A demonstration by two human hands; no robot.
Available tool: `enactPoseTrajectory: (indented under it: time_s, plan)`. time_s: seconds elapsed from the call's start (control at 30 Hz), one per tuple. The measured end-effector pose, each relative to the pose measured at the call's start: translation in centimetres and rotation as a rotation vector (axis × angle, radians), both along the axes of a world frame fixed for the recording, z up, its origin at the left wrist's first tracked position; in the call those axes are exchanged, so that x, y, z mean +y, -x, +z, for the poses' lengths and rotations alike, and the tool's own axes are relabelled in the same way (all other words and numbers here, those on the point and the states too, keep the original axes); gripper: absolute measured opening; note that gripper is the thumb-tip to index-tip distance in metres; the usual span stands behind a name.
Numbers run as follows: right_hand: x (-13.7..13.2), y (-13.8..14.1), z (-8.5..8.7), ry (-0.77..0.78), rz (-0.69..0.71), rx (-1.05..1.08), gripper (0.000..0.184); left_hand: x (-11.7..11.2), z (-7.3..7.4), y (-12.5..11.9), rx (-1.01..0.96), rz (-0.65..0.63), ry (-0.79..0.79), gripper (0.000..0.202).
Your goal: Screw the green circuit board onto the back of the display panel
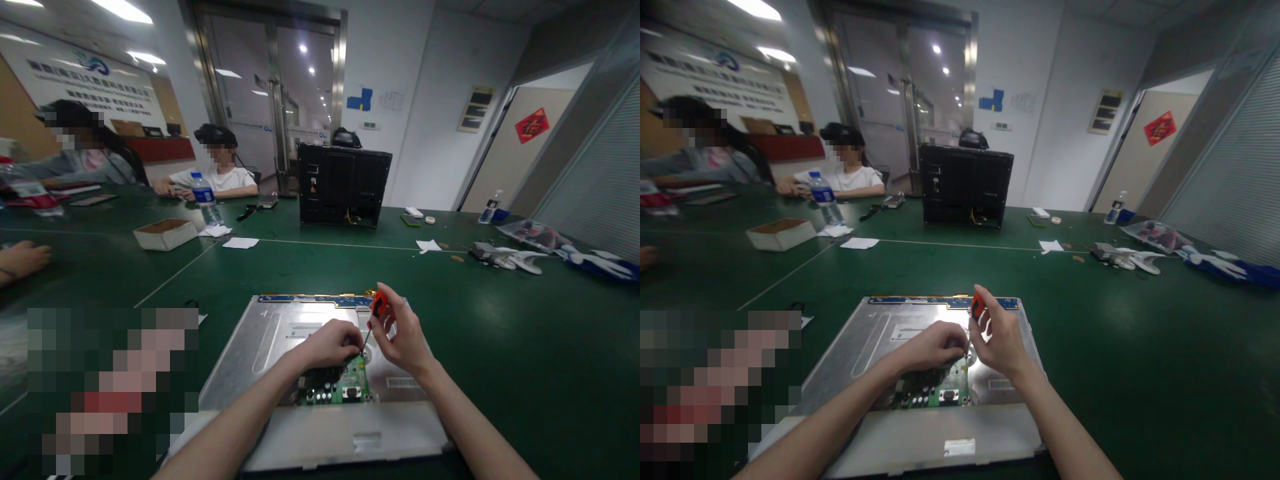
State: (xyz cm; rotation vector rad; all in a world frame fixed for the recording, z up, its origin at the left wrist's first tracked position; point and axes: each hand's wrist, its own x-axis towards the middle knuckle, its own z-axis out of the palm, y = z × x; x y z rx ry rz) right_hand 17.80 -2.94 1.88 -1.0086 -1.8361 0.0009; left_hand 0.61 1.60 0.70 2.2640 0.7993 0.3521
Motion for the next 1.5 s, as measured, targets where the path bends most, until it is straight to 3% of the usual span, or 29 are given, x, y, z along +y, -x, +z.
enactPoseTrajectory:
  time_s: [0.37, 0.7, 1.0, 1.3, 1.5]
  plan:
    - [0.02, 0.13, -0.07, -0.050, -0.090, -0.026, 0.055, 0.06, -0.10, 0.00, 0.012, -0.001, -0.001, 0.019]
    - [-0.23, -0.01, 0.29, 0.029, 0.010, 0.010, 0.050, -0.04, -0.08, -0.10, 0.018, 0.014, -0.007, 0.019]
    - [0.33, 0.02, -0.18, -0.107, -0.096, -0.011, 0.046, -0.09, -0.04, -0.08, 0.007, 0.018, 0.000, 0.019]
    - [-0.21, 0.01, 0.44, -0.018, 0.030, 0.005, 0.053, -0.02, -0.02, -0.06, 0.011, 0.009, -0.001, 0.018]
    - [0.04, 0.14, 0.18, -0.091, -0.067, -0.016, 0.048, 0.01, -0.09, -0.01, 0.014, 0.010, 0.001, 0.017]
